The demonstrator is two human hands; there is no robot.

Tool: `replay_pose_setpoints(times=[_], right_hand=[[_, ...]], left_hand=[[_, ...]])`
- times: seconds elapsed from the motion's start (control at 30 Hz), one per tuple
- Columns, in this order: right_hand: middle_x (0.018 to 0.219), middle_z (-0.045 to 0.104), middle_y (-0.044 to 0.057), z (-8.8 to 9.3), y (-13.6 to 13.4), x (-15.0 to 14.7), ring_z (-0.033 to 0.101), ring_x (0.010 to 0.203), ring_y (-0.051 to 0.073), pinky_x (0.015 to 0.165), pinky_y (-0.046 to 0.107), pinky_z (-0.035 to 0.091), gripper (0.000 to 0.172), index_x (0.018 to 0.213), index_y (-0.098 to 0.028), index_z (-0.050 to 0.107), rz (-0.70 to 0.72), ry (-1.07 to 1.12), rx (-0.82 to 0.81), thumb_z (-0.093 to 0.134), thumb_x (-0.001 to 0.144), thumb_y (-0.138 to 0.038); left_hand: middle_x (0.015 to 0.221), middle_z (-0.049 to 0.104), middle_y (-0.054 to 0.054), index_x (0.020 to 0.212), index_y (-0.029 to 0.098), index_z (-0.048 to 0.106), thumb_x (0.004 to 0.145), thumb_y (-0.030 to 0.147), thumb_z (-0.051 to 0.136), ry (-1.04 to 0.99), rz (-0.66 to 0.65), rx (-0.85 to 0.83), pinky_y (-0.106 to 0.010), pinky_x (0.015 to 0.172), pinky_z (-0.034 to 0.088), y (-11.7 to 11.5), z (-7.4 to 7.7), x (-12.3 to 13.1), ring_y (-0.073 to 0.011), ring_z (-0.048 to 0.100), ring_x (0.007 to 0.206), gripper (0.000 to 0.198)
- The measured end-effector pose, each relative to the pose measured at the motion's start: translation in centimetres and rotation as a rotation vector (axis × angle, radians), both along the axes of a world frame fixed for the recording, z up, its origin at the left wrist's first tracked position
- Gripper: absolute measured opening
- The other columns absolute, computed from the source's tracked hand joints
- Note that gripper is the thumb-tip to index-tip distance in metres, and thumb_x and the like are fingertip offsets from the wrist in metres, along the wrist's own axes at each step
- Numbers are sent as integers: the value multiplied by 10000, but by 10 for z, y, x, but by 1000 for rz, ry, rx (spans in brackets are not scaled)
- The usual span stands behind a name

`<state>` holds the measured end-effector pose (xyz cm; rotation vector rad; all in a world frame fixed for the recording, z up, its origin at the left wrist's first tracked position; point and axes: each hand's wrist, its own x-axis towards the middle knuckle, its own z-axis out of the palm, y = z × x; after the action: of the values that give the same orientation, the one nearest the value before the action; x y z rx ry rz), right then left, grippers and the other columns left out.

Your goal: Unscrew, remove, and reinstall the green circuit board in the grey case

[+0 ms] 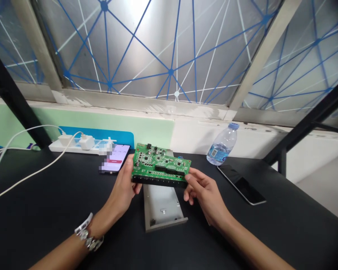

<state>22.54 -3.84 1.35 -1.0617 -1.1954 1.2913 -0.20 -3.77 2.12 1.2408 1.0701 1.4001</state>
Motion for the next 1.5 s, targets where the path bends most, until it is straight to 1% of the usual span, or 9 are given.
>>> replay_pose_setpoints(times=[0.23,0.43,0.57,0.67,0.77,0.97,1.1,1.3,1.5], right_hand=[[645,628,9,0,0,0,665,681,169,571,231,508,314,864,-181,589,-62,-14,55,636,894,-490],[1137,675,105,2,-1,0,652,875,206,630,287,561,364,1078,-189,691,-39,-98,156,590,916,-499],[1170,680,117,5,-5,0,651,938,245,659,331,575,376,1151,-205,694,-4,-139,198,601,910,-478],[1258,655,101,5,-9,1,639,1058,267,847,405,561,353,1207,-238,682,20,-208,286,615,912,-420],[1345,613,76,5,-11,2,546,1258,275,1097,465,401,327,1234,-270,674,49,-238,403,621,917,-333],[1367,580,81,2,-10,2,491,1329,269,1151,485,330,320,1247,-293,652,65,-229,508,593,936,-250],[1428,493,84,-1,-11,1,435,1372,268,1153,490,325,310,1239,-306,623,52,-265,516,578,942,-230],[1599,224,38,-2,-17,-5,275,1472,261,1189,461,271,424,1318,-341,509,-2,-242,521,584,925,-199],[1625,221,79,2,-19,-8,351,1443,269,1163,452,347,665,1506,-344,239,54,-132,414,563,937,-230]], left_hand=[[694,501,-17,1062,201,621,878,770,283,-64,10,-30,-200,404,306,4,-4,-3,-129,427,545,688],[927,579,-56,1124,215,569,868,745,374,-57,33,39,-186,370,311,4,-4,0,-138,469,610,620],[965,590,-55,1106,214,584,858,657,487,-183,32,26,-203,383,377,5,-2,1,-162,510,676,517],[1073,622,-68,1107,199,606,863,541,544,-315,25,-6,-256,559,504,4,0,3,-197,590,838,424],[1205,637,-78,1208,207,589,856,429,593,-399,0,-47,-317,845,504,1,4,5,-262,582,1116,416],[1392,571,-104,1455,272,414,851,408,612,-492,-144,-184,-441,925,487,-5,13,5,-355,567,1208,650],[1360,606,-104,1480,288,391,890,467,583,-516,-126,-237,-460,923,513,-4,17,4,-342,608,1171,646],[1158,720,-133,1275,194,625,928,581,485,-423,0,-412,-434,794,575,0,14,5,-311,700,995,539],[953,766,-112,1142,165,683,857,570,612,-357,157,-314,-388,715,581,5,7,4,-268,736,818,500]])
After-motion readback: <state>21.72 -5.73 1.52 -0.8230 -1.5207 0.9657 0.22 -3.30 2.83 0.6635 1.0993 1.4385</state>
